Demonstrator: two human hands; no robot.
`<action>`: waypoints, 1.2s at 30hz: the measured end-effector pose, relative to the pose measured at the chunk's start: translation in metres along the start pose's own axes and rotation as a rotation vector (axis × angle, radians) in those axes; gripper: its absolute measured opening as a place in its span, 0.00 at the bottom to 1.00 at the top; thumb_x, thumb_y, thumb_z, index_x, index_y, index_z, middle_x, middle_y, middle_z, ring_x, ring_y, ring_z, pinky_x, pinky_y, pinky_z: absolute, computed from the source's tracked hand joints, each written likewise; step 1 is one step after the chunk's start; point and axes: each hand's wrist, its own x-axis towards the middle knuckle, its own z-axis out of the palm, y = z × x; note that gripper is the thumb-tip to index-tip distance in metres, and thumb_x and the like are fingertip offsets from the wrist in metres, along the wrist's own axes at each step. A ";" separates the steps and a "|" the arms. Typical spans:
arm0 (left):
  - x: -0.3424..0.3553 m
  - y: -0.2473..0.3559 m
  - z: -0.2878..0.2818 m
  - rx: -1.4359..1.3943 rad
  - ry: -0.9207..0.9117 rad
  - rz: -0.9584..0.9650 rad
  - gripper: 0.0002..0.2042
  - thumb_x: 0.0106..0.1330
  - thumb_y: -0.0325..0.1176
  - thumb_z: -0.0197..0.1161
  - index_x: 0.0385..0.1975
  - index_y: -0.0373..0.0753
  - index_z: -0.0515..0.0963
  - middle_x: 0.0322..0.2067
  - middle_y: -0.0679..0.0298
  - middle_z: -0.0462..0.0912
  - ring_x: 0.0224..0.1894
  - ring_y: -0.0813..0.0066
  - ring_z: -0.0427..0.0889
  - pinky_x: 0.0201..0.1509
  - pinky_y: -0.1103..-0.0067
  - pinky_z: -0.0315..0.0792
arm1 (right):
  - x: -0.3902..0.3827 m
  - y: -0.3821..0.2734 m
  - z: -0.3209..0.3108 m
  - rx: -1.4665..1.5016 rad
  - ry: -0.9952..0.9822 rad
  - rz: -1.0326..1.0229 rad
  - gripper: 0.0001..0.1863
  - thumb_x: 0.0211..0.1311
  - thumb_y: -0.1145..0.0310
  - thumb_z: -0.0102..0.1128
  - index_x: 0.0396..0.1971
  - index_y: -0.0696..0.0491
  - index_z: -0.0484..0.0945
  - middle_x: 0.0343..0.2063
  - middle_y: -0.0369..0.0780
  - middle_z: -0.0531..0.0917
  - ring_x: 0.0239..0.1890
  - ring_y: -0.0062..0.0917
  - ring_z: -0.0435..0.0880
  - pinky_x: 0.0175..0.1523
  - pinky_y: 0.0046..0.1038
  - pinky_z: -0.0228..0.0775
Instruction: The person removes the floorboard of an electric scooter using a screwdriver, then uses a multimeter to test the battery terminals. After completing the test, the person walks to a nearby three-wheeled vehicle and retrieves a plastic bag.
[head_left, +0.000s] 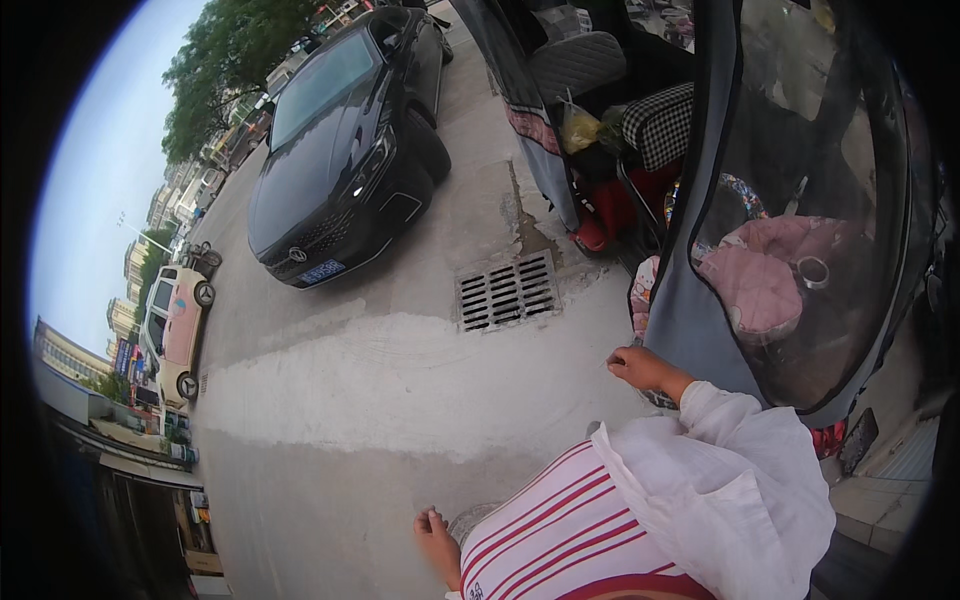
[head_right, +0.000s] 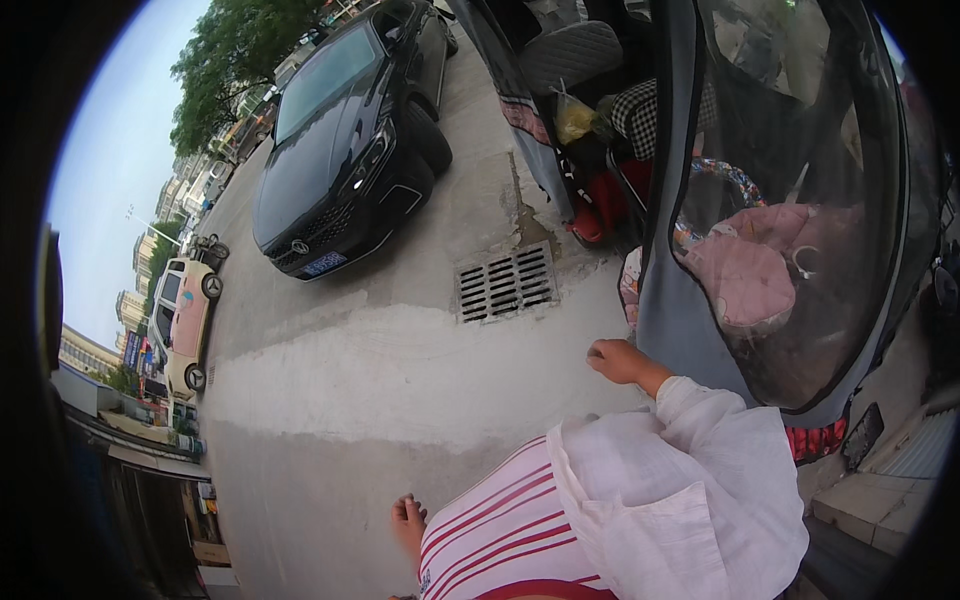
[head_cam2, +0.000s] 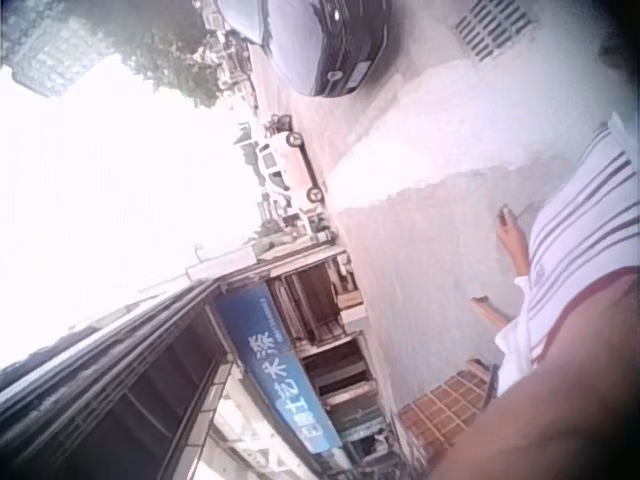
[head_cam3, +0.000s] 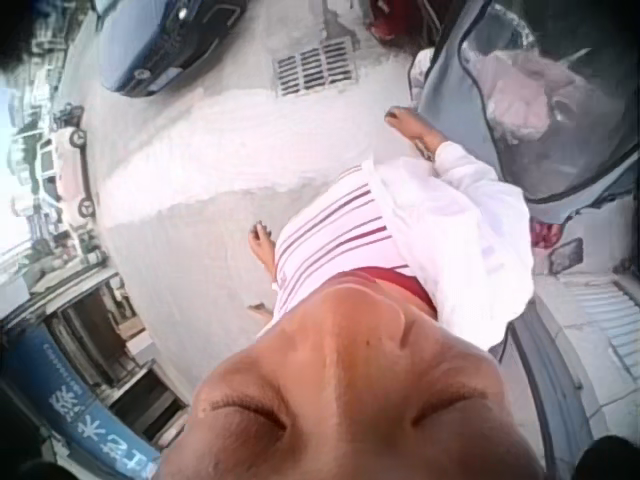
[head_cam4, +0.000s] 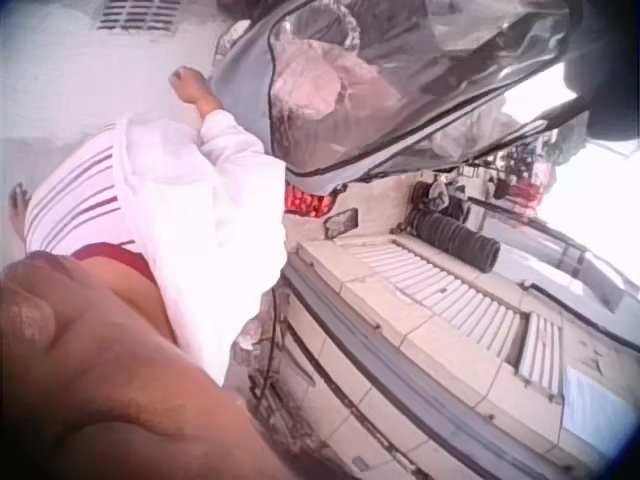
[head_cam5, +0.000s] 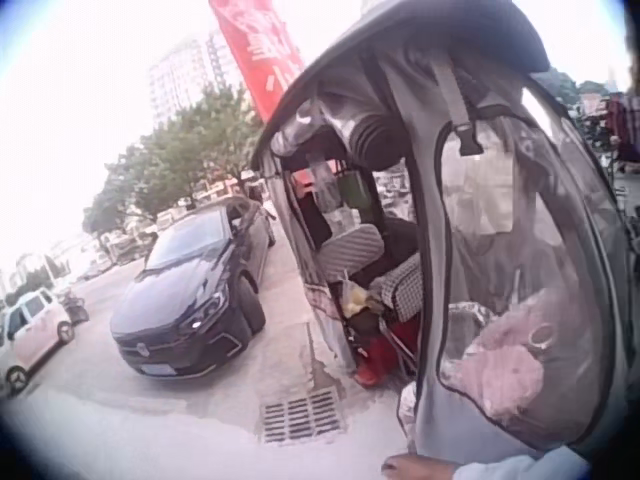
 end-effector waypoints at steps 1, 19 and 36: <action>0.029 0.003 0.000 -0.003 -0.014 0.003 0.13 0.72 0.37 0.53 0.46 0.34 0.74 0.39 0.63 0.78 0.40 0.77 0.75 0.45 0.78 0.72 | 0.033 -0.028 -0.005 0.062 0.055 0.018 0.14 0.63 0.62 0.57 0.40 0.58 0.78 0.37 0.47 0.83 0.42 0.40 0.82 0.49 0.36 0.72; 0.525 0.332 0.330 -0.133 -0.585 0.588 0.10 0.71 0.32 0.56 0.44 0.33 0.75 0.34 0.64 0.79 0.37 0.78 0.76 0.46 0.80 0.71 | 0.515 -0.127 -0.319 0.219 1.309 -0.264 0.26 0.66 0.56 0.57 0.56 0.57 0.70 0.51 0.53 0.71 0.48 0.45 0.76 0.51 0.38 0.71; 0.698 0.438 0.508 0.044 -0.468 0.430 0.18 0.73 0.38 0.54 0.54 0.31 0.73 0.48 0.56 0.81 0.51 0.70 0.80 0.55 0.77 0.72 | 0.792 -0.188 -0.793 -0.367 1.556 -0.069 0.24 0.55 0.52 0.59 0.41 0.58 0.80 0.41 0.54 0.82 0.44 0.49 0.83 0.50 0.44 0.76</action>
